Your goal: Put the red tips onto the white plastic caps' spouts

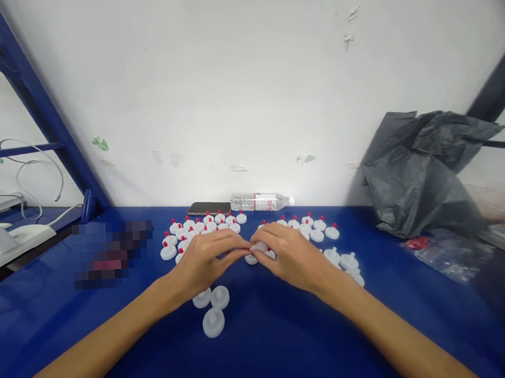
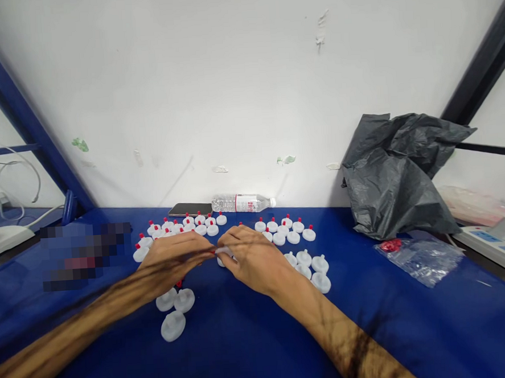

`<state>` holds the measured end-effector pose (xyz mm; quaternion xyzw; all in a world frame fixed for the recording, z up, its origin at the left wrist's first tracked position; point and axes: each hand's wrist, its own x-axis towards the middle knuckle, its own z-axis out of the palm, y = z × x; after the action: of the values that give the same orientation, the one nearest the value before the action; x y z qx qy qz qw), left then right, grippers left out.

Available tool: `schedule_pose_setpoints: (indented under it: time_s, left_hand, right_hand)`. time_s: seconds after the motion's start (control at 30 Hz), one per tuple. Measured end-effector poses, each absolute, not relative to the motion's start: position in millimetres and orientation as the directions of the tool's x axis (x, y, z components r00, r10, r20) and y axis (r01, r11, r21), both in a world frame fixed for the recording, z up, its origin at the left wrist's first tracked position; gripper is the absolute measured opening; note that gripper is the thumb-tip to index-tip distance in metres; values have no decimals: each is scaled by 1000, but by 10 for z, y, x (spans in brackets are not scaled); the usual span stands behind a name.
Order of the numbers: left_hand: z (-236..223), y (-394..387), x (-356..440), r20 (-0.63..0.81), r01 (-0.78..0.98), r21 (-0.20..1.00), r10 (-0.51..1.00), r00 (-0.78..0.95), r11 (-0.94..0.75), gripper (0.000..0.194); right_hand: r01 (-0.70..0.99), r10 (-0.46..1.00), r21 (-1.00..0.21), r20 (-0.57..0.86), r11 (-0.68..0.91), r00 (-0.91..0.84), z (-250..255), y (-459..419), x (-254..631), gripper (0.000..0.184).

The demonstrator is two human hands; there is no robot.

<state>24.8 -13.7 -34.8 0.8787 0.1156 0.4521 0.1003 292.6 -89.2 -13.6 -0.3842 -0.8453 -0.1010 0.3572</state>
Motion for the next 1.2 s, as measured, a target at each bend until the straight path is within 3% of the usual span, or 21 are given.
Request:
schedule_pose_setpoints:
  time_s: [0.37,0.57,0.7,0.77,0.9,1.03,1.2]
  left_hand:
    - [-386,-117,212,703,128,364,362,612,-923,47]
    - [-277,-184,236,596,92,606,527,605,-790,49]
    - [-107,-248,246,418,148,786,693,588,-600,38]
    - [-52,-250,236,342,166,839,740,579,-517,50]
    - [-78,-184,180,206,71,932,682,702,-354,80]
    - [-164,-109,128,71,-6,993,542,837,-120,76]
    - [-200,-77,110,56,-54,998,539,841,-19,77]
  right_hand:
    - [714,561,-107,701,692,-440,-139,-870,2931,16]
    - [681,480,-36,737,731,-476,-129,-871,2957,14]
    - [677,484,-29,722,735,-494,-96,-889,2983,19]
    - [663,482,-27,708,748,-515,-76,-912,2981,21]
    - [633,460,-6,692,774,-556,-55,-991,2904,27]
    - [650,492,5,650,760,-580,-56,-1054,2797,29]
    - [674,472,55,671,737,-571,-46,-1058,2768,30]
